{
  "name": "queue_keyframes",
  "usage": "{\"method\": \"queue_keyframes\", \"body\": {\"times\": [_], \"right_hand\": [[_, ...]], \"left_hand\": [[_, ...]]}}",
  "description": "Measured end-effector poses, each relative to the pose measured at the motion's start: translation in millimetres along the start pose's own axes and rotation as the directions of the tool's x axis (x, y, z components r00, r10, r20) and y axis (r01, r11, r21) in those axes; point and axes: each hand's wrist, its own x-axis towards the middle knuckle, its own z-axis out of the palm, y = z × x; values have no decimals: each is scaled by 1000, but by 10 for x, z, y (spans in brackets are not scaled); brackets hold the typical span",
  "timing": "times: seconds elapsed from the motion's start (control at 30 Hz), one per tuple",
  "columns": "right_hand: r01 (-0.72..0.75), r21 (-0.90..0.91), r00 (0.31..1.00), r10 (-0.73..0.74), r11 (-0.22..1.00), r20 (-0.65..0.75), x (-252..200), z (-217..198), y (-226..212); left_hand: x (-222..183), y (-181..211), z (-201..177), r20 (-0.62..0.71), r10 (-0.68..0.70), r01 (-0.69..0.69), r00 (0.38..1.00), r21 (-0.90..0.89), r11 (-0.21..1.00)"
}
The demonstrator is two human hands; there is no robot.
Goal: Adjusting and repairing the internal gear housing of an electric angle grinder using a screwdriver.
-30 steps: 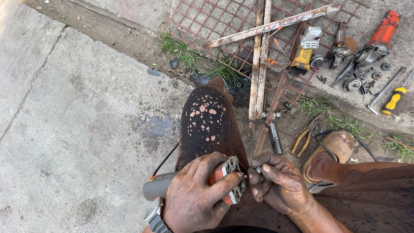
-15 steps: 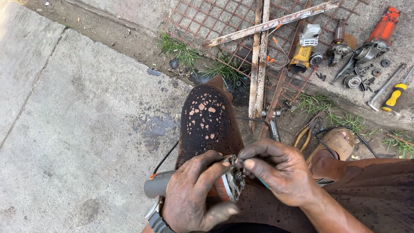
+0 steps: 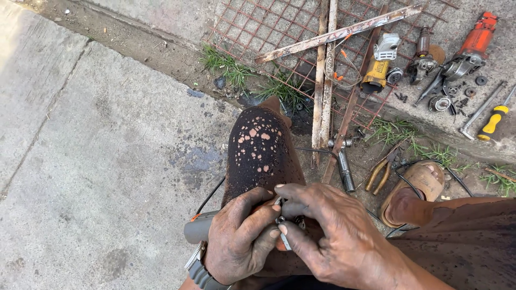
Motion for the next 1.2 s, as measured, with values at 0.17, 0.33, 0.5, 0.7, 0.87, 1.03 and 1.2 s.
{"method": "queue_keyframes", "body": {"times": [0.17,0.33,0.5,0.7,0.87,1.03,1.2], "right_hand": [[256,-152,967,-251,955,54,18,-27,-7],[312,-108,949,-304,944,83,130,-38,-36],[-2,20,1000,2,1000,-1,45,-119,208],[-10,316,999,20,949,-28,-296,170,563],[45,335,990,3,941,-141,-355,404,517],[82,367,985,-20,927,-171,-288,393,465],[116,375,983,-51,920,-178,-242,377,423]], "left_hand": [[-31,-34,10,-42,51,-52,998,-13,999],[-85,-64,29,-58,40,-41,997,-13,999],[-118,-90,-9,-65,6,-8,998,-37,999],[-189,-167,-8,-83,-72,64,994,-92,994],[-150,-149,-13,-67,-59,53,996,-95,994],[-163,-169,-14,-67,-50,43,996,-104,994],[-154,-158,-30,-61,-60,54,996,-92,994]]}}
